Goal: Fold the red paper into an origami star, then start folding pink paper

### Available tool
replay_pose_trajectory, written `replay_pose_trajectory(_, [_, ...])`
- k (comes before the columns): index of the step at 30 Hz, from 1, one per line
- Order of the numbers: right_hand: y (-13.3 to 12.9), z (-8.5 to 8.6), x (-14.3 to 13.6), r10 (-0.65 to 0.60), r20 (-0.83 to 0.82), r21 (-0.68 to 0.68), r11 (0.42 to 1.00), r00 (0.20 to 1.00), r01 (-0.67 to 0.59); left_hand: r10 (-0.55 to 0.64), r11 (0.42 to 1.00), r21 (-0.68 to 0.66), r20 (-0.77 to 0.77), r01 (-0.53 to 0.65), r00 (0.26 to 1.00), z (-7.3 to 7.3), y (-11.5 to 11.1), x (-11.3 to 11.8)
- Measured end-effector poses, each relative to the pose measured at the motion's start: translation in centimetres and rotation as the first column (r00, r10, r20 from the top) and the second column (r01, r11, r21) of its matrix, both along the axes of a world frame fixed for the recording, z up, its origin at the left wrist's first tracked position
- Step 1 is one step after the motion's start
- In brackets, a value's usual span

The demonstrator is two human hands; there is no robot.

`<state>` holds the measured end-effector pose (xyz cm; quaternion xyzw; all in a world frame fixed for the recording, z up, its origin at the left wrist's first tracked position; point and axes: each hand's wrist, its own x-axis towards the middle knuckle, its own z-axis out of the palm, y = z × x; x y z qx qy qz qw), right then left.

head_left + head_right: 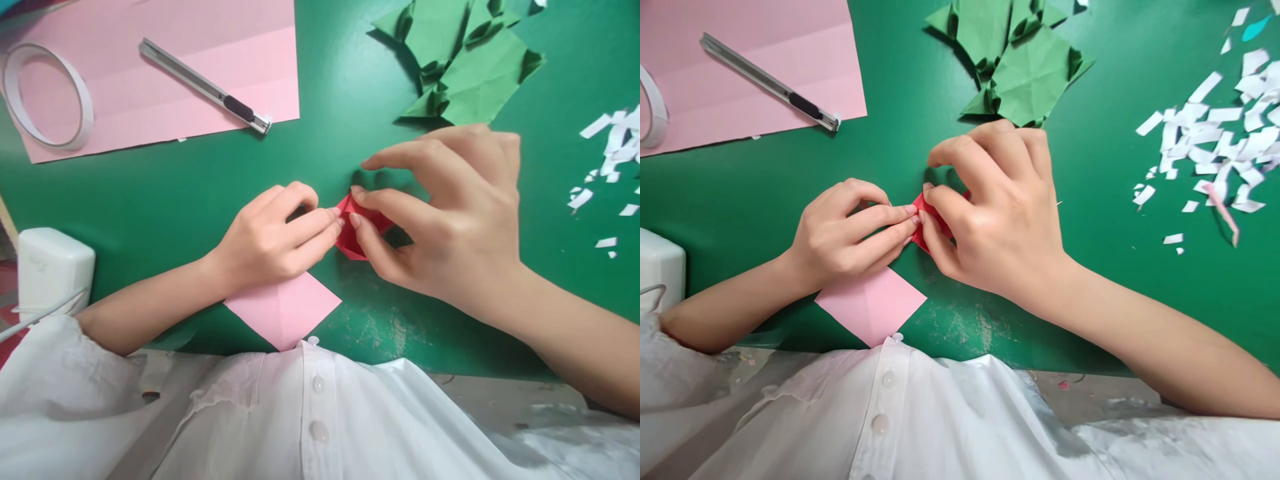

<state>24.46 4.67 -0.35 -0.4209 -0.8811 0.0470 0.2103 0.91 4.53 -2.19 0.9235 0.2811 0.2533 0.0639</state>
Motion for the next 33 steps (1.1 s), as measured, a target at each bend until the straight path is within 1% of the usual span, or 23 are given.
replay_pose_trajectory(2, [-0.2,0.5,-0.1,0.006,0.039,-0.012,1.000,0.999,-0.006,0.001,1.000,0.024,0.000,-0.001,1.000,0.2,0.1,0.1])
replay_pose_trajectory(6, [-0.1,1.2,-0.2,0.063,0.126,0.026,0.997,0.990,-0.066,-0.010,0.994,0.108,-0.017,0.011,1.000,0.4,0.3,0.4])
replay_pose_trajectory(9, [0.1,1.5,-0.3,0.066,0.125,-0.004,0.998,0.990,-0.066,-0.009,0.992,0.129,-0.018,0.011,1.000,0.3,0.4,0.4])
replay_pose_trajectory(13, [0.2,1.6,-0.2,0.063,0.124,-0.037,0.998,0.990,-0.059,0.005,0.993,0.117,-0.021,-0.003,1.000,0.0,0.3,0.2])
replay_pose_trajectory(18, [0.3,1.6,0.0,0.072,0.123,-0.065,0.996,0.990,-0.065,-0.023,0.986,0.166,-0.073,0.035,0.997,0.2,0.3,0.4])
replay_pose_trajectory(23, [0.4,1.4,0.0,0.067,0.135,-0.078,0.995,0.989,-0.057,-0.023,0.988,0.152,-0.077,0.035,0.997,0.1,0.1,0.4])
replay_pose_trajectory(28, [0.3,1.1,0.1,0.039,0.154,-0.066,0.997,0.987,-0.029,-0.009,1.000,0.019,-0.081,0.010,0.997,-0.3,-0.2,0.1])
replay_pose_trajectory(29, [0.3,1.0,0.2,0.036,0.149,-0.068,0.997,0.988,-0.026,-0.007,1.000,0.021,-0.083,0.009,0.997,-0.3,-0.2,0.2])
replay_pose_trajectory(33, [0.5,0.8,0.2,0.023,0.124,-0.062,0.998,0.992,-0.015,0.019,0.994,0.104,-0.078,-0.011,0.997,-0.2,0.0,0.7])
